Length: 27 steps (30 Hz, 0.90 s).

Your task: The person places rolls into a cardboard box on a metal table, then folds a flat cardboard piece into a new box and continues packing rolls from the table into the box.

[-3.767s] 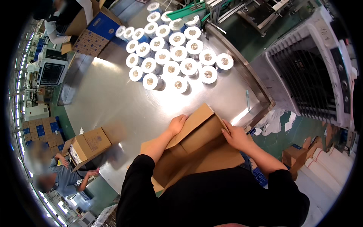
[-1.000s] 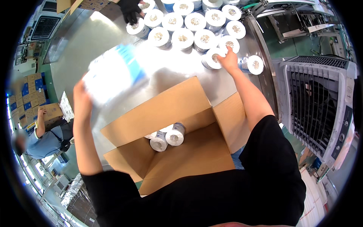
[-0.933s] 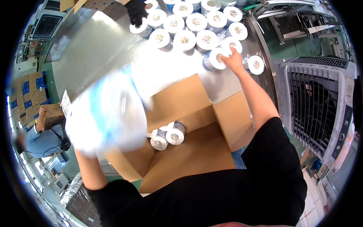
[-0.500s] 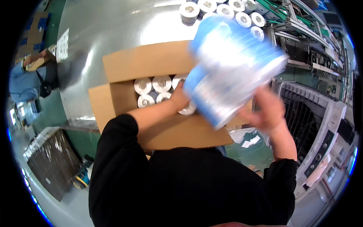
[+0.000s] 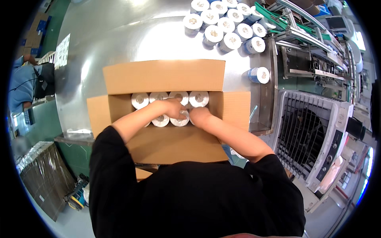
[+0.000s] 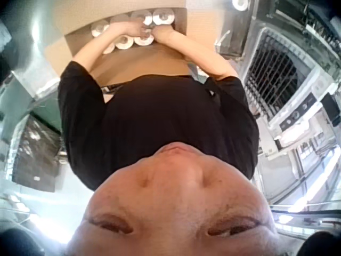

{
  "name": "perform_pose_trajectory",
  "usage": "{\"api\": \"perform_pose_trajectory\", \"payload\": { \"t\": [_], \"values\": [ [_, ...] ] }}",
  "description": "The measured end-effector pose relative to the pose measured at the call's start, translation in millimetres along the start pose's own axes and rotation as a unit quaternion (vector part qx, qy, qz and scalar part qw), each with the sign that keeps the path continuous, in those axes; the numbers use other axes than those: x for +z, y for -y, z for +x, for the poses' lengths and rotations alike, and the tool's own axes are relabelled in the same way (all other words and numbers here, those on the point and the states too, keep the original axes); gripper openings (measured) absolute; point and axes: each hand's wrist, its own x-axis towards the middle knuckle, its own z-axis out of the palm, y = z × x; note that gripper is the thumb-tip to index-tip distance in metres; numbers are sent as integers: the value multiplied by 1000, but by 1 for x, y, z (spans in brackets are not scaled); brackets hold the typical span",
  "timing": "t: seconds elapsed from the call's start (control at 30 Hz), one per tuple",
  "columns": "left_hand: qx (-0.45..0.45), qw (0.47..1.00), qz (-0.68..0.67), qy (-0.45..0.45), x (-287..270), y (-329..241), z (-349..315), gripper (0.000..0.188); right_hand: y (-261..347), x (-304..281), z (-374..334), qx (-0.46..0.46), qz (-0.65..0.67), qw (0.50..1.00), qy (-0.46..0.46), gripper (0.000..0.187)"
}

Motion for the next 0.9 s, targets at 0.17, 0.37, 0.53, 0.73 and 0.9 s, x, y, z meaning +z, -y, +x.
{"api": "perform_pose_trajectory", "payload": {
  "t": [0.17,0.37,0.53,0.73,0.9],
  "values": [
    [103,917,-311,-227,-134,-37,-75,24,-41,-96,-91,45,574,746,-336,19],
    [27,882,142,-449,-222,37,69,49,-311,14,-46,514,472,604,-385,61],
    [-51,897,229,-374,-273,35,173,59,-395,82,-19,452,551,523,-467,70],
    [-71,889,275,-360,-287,48,228,47,-334,1,19,328,387,701,-501,55],
    [-35,891,226,-393,-289,52,207,42,-339,-72,21,295,326,815,-377,82]
  ]
}}
